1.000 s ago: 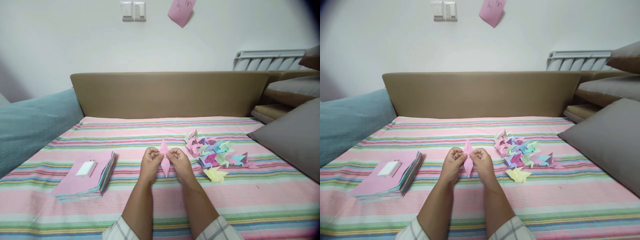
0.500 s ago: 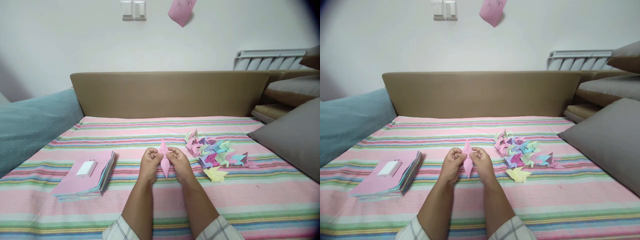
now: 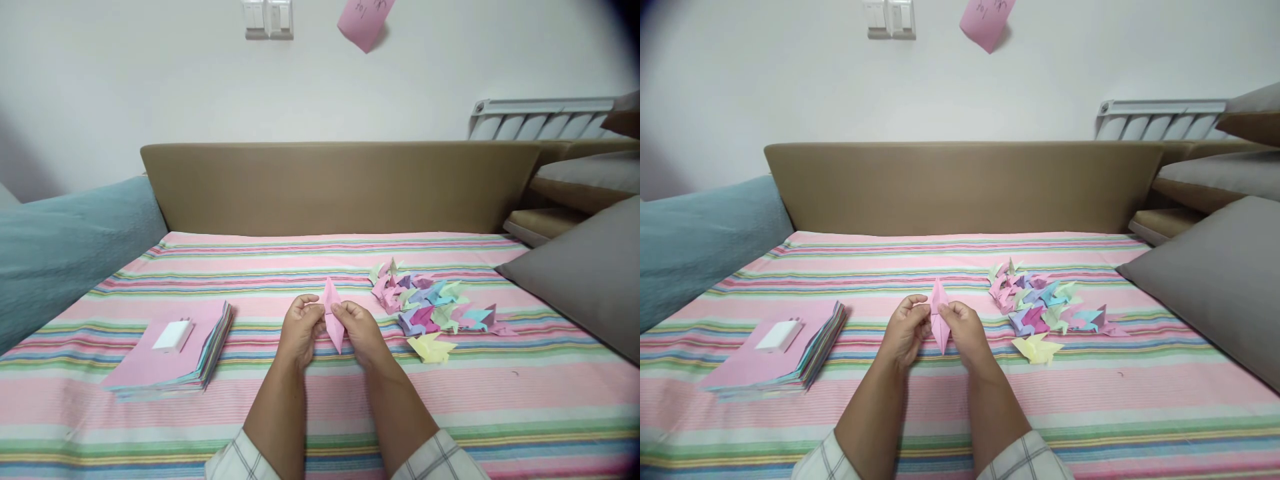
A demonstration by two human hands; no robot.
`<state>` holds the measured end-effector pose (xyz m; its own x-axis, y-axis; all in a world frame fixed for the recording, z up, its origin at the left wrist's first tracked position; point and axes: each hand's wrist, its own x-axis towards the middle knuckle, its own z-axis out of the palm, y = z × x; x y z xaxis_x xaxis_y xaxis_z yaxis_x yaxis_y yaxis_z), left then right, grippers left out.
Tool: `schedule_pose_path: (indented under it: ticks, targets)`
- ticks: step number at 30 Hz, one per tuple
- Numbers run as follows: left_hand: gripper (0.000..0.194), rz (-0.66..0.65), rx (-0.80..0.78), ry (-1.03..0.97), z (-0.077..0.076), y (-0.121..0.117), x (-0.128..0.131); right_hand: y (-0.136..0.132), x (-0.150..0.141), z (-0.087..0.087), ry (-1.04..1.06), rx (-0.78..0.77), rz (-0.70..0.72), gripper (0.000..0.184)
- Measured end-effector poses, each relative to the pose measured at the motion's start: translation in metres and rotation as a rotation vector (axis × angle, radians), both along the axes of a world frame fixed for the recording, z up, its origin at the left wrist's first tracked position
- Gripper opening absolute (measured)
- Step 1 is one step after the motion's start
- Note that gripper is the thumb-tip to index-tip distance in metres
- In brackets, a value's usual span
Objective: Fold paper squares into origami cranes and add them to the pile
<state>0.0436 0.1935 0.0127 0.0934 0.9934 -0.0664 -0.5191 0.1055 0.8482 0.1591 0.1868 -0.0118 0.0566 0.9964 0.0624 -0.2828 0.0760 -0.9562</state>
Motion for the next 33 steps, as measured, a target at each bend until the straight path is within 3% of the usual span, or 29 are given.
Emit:
schedule_pose_path:
  ticks: [6,21,27,33]
  targets:
    - [0.050,-0.001,0.053,0.027,-0.0033,0.0014,0.0001,-0.0011,0.0008,0.0017,-0.029,0.017,-0.037,0.039]
    - [0.038,0.071,0.059,0.067,-0.0019,0.0012,0.0022,-0.0012,-0.0011,0.0020,-0.083,0.057,-0.018,0.037]
    - [0.036,-0.038,-0.004,0.046,-0.0010,-0.0008,0.0011,-0.0028,-0.0028,0.0001,-0.155,0.048,0.055,0.038]
    - [0.040,0.027,-0.057,0.005,-0.0055,0.0029,-0.0003,-0.0047,-0.0049,0.0008,-0.198,0.046,0.137,0.037]
